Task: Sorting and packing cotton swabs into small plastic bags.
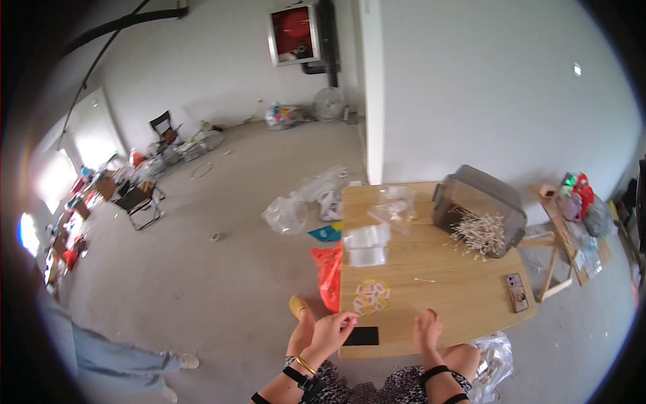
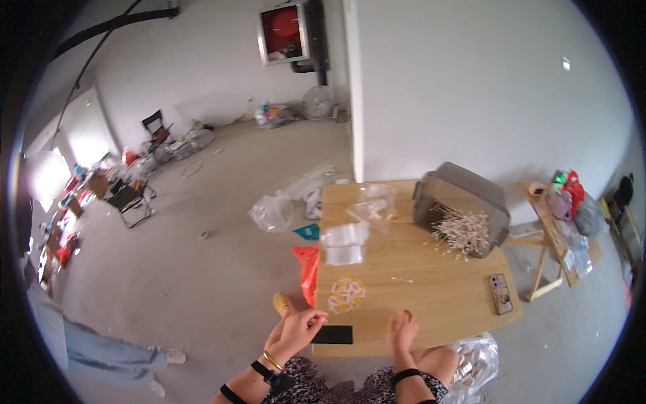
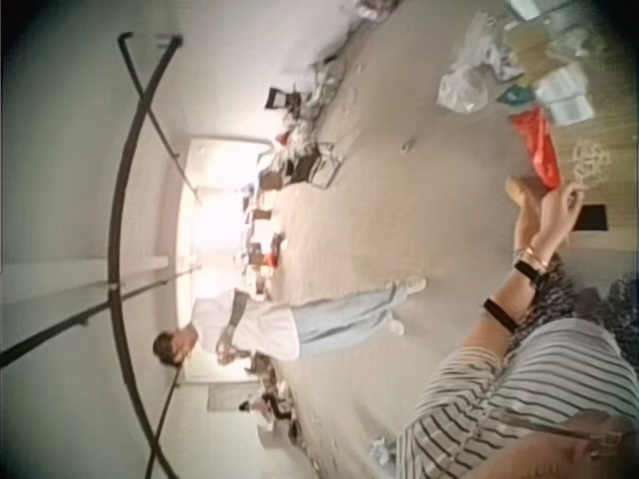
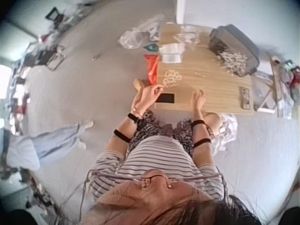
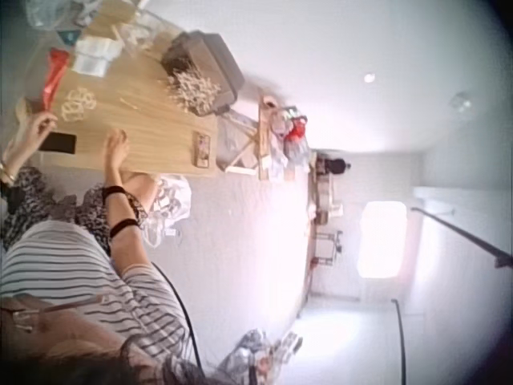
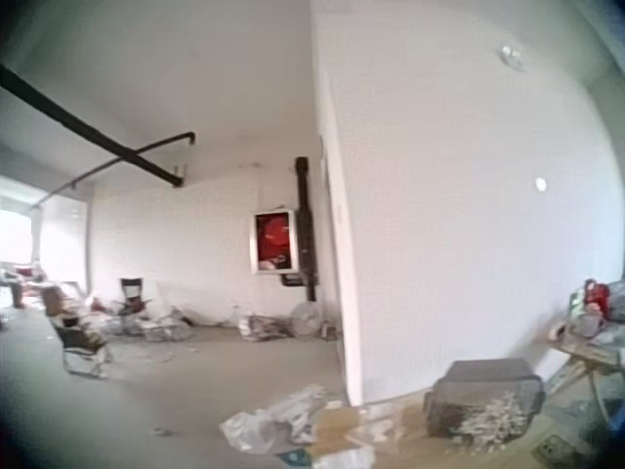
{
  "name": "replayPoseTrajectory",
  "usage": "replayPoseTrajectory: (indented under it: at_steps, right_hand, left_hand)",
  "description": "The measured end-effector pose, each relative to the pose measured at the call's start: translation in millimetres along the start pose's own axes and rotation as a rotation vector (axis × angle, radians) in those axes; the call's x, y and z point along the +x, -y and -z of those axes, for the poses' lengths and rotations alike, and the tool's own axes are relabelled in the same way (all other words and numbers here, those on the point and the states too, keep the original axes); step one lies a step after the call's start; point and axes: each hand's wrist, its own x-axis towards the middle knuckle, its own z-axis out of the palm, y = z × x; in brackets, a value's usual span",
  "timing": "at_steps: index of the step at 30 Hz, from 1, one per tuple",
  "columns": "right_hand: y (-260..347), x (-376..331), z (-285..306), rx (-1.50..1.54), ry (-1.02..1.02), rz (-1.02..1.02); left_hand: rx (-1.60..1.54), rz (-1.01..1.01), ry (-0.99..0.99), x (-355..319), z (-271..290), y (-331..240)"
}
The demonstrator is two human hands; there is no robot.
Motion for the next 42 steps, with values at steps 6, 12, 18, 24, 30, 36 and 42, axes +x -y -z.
replayPoseTrajectory:
  at_steps: [6,12,18,24,30,36,42]
  right_hand:
    - [9.7,-15.6,1.6,-0.374,-0.101,0.179]
    - [14.2,-15.5,12.2,-0.436,-0.066,0.163]
    - [19.1,-14.6,9.8,-0.449,-0.048,0.148]
    - [21.7,-13.6,11.9,-0.441,-0.037,0.153]
    - [16.6,-15.8,12.8,-0.399,-0.071,0.165]
    - [15.8,-16.7,12.9,-0.373,-0.108,0.186]
    - [23.4,-11.2,27.3,-0.091,-0.107,0.135]
  left_hand:
    - [0.248,-0.157,0.126,95.7,-61.3,38.0]
    - [0.593,-0.193,0.219,167.2,-106.4,53.5]
    - [0.771,-0.208,0.363,196.7,-111.8,71.6]
    - [0.559,-0.343,0.27,193.0,-97.6,77.1]
    - [0.337,-0.382,0.043,177.0,-87.1,33.0]
    - [-0.358,0.123,-0.019,117.1,-80.7,11.3]
    - [-0.626,0.196,-0.032,55.6,-67.9,-13.3]
